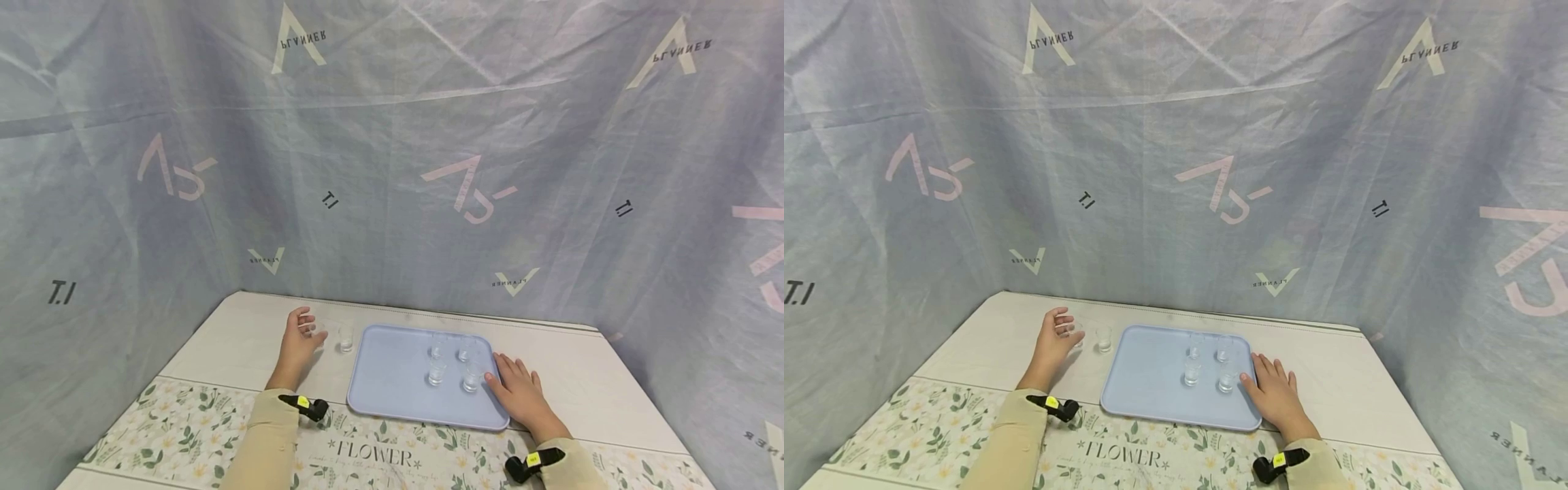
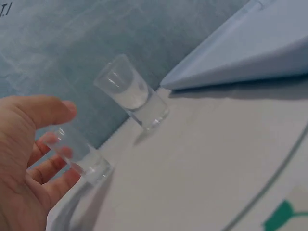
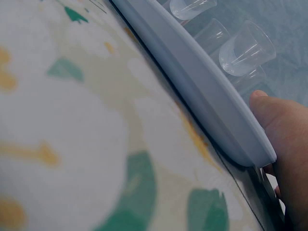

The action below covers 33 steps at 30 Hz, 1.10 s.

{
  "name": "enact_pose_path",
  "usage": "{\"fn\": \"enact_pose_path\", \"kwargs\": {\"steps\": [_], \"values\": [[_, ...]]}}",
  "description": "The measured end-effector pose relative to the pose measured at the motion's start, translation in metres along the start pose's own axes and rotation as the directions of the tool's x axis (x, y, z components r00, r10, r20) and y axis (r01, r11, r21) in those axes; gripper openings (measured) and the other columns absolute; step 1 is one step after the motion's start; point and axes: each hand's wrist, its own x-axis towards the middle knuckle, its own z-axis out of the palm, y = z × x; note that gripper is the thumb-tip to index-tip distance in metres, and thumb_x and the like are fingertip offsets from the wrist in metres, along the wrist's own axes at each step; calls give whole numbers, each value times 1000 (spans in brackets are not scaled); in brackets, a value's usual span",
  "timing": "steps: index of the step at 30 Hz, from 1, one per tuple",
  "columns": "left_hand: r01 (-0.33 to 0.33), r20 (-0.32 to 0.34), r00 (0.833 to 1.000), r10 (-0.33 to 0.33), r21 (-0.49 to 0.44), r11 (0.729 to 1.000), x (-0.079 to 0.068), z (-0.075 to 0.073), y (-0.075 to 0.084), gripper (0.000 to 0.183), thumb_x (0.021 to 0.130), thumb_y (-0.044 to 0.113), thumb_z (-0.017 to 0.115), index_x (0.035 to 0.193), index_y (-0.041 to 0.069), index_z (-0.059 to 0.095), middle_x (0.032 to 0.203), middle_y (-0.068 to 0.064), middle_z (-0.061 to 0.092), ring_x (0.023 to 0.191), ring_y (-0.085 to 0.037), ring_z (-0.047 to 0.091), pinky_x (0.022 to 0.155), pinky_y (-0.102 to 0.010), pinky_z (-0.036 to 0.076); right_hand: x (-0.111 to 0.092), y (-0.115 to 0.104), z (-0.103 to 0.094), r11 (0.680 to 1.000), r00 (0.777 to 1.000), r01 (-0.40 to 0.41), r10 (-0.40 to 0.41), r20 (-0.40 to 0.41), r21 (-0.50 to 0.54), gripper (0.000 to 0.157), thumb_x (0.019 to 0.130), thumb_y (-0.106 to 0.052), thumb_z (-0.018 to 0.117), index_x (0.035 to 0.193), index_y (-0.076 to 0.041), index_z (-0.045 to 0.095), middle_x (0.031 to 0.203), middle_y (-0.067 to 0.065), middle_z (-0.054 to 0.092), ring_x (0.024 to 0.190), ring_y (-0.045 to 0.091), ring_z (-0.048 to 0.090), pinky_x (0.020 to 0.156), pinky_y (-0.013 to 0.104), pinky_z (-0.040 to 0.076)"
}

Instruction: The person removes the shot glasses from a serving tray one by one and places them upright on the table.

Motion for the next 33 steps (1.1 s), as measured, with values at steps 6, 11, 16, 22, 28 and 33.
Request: {"fn": "enact_pose_path", "kwargs": {"steps": [6,11,16,22,28,33], "values": [[-72,18,997,74,-53,996,3,-4,14,74,88,0,74,149,2,32,138,-22,47,130,-40,46,111,-56,37,0,0,0,1000,1000,1,-1,3,-7,73,106,-53,38,156,0,32,159,27,32,147,54,17,114,74,4],[-124,8,992,124,1,992,4,-5,27,72,88,6,77,148,6,36,141,-18,48,137,-36,40,118,-52,27,0,-1,-1,1000,1000,-4,4,6,0,74,106,-53,38,156,1,32,159,27,32,147,54,17,114,74,3],[-128,-2,992,128,42,991,2,-7,40,72,90,10,76,149,8,35,145,-15,48,142,-33,37,121,-48,22,-1,-2,-2,1000,1000,-2,2,6,4,73,106,-53,38,156,1,32,159,27,32,147,54,17,114,74,4],[-167,49,985,166,24,986,0,-3,51,76,89,9,77,151,8,34,147,-17,45,141,-34,37,122,-48,21,-1,0,-1,1000,1000,8,-8,-6,-4,73,106,-52,38,155,1,33,158,27,33,146,55,18,113,75,5],[-194,92,977,193,2,981,-3,8,57,75,89,10,77,151,8,33,146,-15,46,141,-32,38,122,-45,22,-1,0,-1,1000,1000,8,-8,-12,-2,72,106,-52,39,155,1,33,158,27,34,146,55,18,113,75,6],[-195,106,974,198,-34,980,-6,15,63,74,89,8,77,150,7,34,145,-16,45,138,-33,40,121,-45,24,0,-1,-1,1000,1000,0,0,-3,6,71,106,-50,40,155,1,33,158,27,32,147,54,17,114,74,4]]}}
